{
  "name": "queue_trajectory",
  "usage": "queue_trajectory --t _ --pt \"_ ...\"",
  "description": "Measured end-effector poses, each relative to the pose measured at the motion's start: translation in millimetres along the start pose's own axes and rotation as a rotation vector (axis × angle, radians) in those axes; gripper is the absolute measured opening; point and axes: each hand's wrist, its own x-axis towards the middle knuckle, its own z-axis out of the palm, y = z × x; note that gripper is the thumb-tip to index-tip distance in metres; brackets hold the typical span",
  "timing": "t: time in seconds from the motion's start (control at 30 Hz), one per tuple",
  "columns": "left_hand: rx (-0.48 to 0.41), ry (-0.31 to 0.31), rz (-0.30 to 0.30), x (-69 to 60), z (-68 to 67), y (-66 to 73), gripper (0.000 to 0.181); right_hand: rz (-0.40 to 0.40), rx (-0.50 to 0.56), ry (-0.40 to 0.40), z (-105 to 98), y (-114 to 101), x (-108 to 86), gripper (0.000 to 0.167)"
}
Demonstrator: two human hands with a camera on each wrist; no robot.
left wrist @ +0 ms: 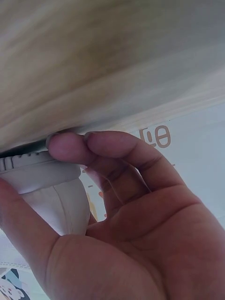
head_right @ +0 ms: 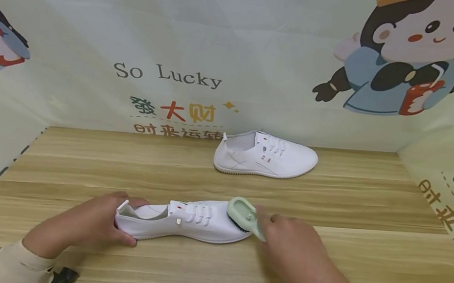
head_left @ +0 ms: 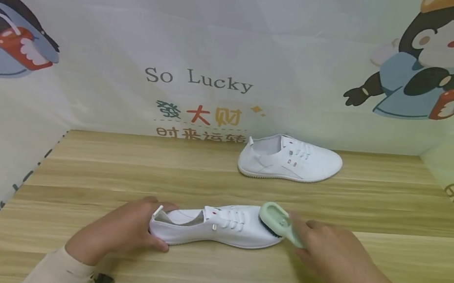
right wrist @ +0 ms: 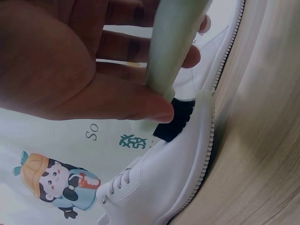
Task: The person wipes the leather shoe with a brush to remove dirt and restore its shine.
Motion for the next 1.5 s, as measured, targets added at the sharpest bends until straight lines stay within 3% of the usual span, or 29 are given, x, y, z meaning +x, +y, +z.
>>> queue_trajectory --t 0.23,0.7,1.27,1.5 --pt "0.008 0.003 -0.001 -0.8 1.5 -1.3 0.069 -0.018 0.069 -0.023 1.5 -3.4 0.7 0.067" --pt "0.022 -0.006 0.009 -1.0 0.4 -0.3 0.068 0.058 0.097 -0.104 -1.0 9.6 1.9 0.061" --pt "0.035 -0.005 0.012 -1.2 2.0 -0.6 0.067 0.102 0.050 -0.064 -2.9 14.2 2.0 0.057" --pt "0.038 0.000 0.010 -2.1 1.7 -1.1 0.069 0.071 0.021 -0.040 0.3 13.0 1.6 0.061"
